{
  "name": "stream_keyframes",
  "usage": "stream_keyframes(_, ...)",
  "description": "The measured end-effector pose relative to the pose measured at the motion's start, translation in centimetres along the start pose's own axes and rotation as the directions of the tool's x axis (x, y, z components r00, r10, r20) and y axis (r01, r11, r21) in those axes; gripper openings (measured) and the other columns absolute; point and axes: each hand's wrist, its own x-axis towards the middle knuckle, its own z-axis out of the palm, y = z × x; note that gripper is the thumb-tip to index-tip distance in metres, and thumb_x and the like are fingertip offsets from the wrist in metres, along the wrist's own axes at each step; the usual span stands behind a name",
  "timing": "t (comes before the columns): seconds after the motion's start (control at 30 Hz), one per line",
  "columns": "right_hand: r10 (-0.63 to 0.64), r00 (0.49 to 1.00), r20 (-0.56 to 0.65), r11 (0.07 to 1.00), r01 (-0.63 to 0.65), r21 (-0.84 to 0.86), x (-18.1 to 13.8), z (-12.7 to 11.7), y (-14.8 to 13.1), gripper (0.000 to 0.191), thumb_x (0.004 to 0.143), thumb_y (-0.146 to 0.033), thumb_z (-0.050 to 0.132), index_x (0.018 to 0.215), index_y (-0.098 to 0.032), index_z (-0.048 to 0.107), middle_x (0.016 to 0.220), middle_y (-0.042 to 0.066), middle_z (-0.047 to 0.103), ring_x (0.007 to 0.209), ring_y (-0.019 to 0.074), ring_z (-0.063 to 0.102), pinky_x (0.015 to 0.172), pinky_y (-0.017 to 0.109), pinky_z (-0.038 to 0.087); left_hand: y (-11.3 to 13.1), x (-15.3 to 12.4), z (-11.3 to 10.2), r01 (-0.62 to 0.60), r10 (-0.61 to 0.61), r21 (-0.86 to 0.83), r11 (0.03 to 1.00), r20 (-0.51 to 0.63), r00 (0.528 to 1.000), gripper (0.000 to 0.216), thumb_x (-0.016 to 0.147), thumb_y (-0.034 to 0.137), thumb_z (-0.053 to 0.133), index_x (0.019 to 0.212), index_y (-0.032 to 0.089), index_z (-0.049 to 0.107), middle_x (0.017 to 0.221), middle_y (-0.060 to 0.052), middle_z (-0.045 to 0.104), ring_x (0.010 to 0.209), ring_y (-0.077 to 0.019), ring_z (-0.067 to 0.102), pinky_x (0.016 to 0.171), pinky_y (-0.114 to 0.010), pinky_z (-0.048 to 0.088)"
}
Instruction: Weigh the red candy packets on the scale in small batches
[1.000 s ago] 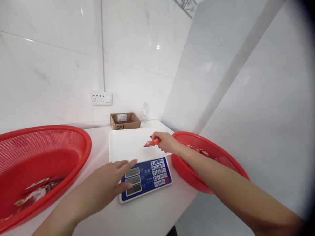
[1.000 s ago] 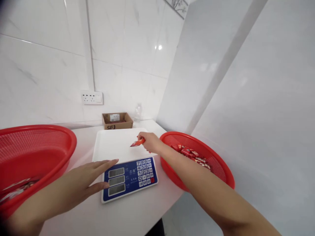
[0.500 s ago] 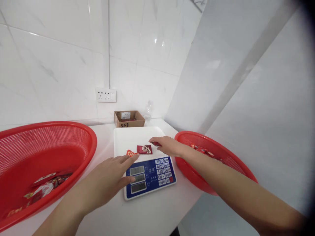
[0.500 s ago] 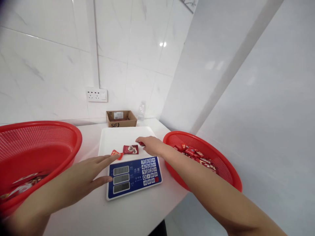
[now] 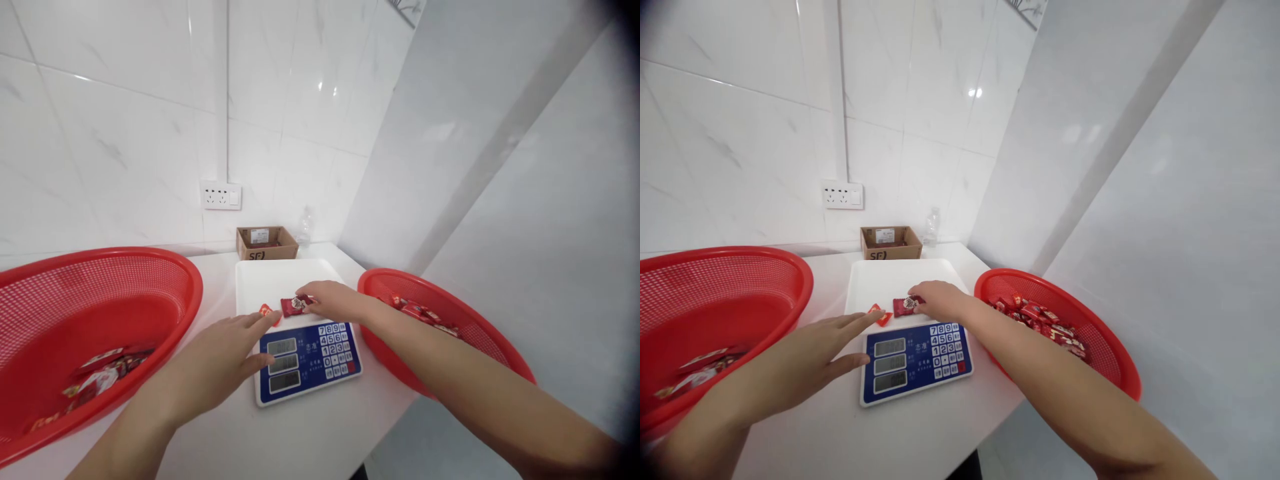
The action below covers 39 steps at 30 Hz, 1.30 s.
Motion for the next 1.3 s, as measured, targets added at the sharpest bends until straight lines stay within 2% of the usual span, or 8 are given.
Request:
stream_keyframes(0.17,0.051,0.999,0.014,0.994,-0.049,-0.1,1.0,1.0,-0.9,0.038,0.081,-0.03,0.053,0.118,-0.022,0.058,0.107,0.01,0.067,0.096,0.0266,0.061,0.073,0.032,0.043,0.4,-0.1,-0.4,0.027,-0.027,0.026,0.999,0.031,0.999,0.055,0.088,0.045,0.04,0.141,0.031,0.029,0.138,-0.003,0.047,0.121,-0.0264,0.049,0.095,-0.04,0.041)
stream_keyframes(0.4,0.038,0.999,0.035,0.982,-0.031,-0.185,0.9,0.3,-1.8,0.02,0.08,-0.022,0.051,0.085,-0.018,0.07,0.088,0.012,0.07,0.084,0.0268,0.063,0.065,0.031,0.042,0.1,0.1,-0.2,0.002,-0.003,0.032,0.999,0.036,0.999,0.056,0.089,0.043,0.04,0.141,0.03,0.027,0.141,-0.002,0.044,0.123,-0.0247,0.046,0.096,-0.039,0.04)
stream_keyframes(0.53,-0.009,1.0,-0.013,0.987,0.007,-0.157,1.1,0.0,-2.8,0.027,0.085,-0.025,0.046,0.102,-0.018,0.065,0.104,0.011,0.065,0.089,0.0254,0.062,0.068,0.032,0.043,0.2,0.0,-0.5,0.016,-0.016,0.047,0.999,0.017,1.0,0.05,0.089,0.042,0.039,0.136,0.027,0.036,0.132,-0.006,0.053,0.114,-0.0256,0.053,0.09,-0.039,0.043)
stream_keyframes(0.67,-0.126,0.992,-0.015,0.99,0.125,-0.065,1.5,0.4,-4.0,0.038,0.086,-0.032,0.047,0.123,-0.029,0.055,0.121,0.006,0.058,0.09,0.021,0.062,0.07,0.029,0.044,0.3,-0.1,-0.7,0.052,-0.053,0.057,0.997,0.011,0.999,0.043,0.089,0.04,0.039,0.128,0.024,0.045,0.118,-0.007,0.061,0.103,-0.0259,0.059,0.082,-0.038,0.046)
stream_keyframes(0.8,-0.215,0.977,0.003,0.975,0.215,-0.051,1.4,0.6,-4.8,0.033,0.088,-0.035,0.045,0.116,-0.031,0.061,0.11,0.004,0.063,0.089,0.0208,0.062,0.069,0.029,0.044,0.2,0.0,-0.7,0.063,-0.064,0.045,0.997,0.022,0.998,0.044,0.088,0.04,0.041,0.13,0.028,0.042,0.118,-0.006,0.061,0.102,-0.0245,0.059,0.082,-0.036,0.045)
stream_keyframes(0.97,-0.156,0.988,0.018,0.983,0.157,-0.092,0.6,0.3,-4.6,0.031,0.086,-0.035,0.046,0.11,-0.026,0.065,0.1,0.006,0.067,0.089,0.0227,0.061,0.069,0.03,0.044,0.3,0.1,-0.7,0.068,-0.07,0.053,0.996,0.034,0.997,0.048,0.088,0.042,0.04,0.134,0.029,0.038,0.123,-0.006,0.058,0.106,-0.0259,0.058,0.084,-0.037,0.045)
stream_keyframes(1.13,-0.102,0.995,0.01,0.991,0.103,-0.09,0.1,0.2,-3.4,0.039,0.082,-0.047,0.052,0.108,-0.021,0.064,0.106,0.008,0.065,0.092,0.0251,0.061,0.07,0.032,0.044,0.6,0.1,-0.8,0.07,-0.074,0.067,0.995,0.059,0.996,0.05,0.089,0.042,0.038,0.136,0.027,0.036,0.128,-0.008,0.056,0.109,-0.0267,0.056,0.086,-0.04,0.044)
stream_keyframes(1.3,-0.096,0.995,0.031,0.99,0.099,-0.102,-0.4,0.5,-2.6,0.034,0.079,-0.049,0.057,0.099,-0.022,0.066,0.108,0.006,0.064,0.089,0.0232,0.061,0.068,0.03,0.043,0.7,0.2,-0.7,0.057,-0.062,0.062,0.996,0.071,0.996,0.05,0.088,0.04,0.039,0.136,0.028,0.035,0.128,-0.007,0.056,0.109,-0.0261,0.056,0.086,-0.04,0.045)
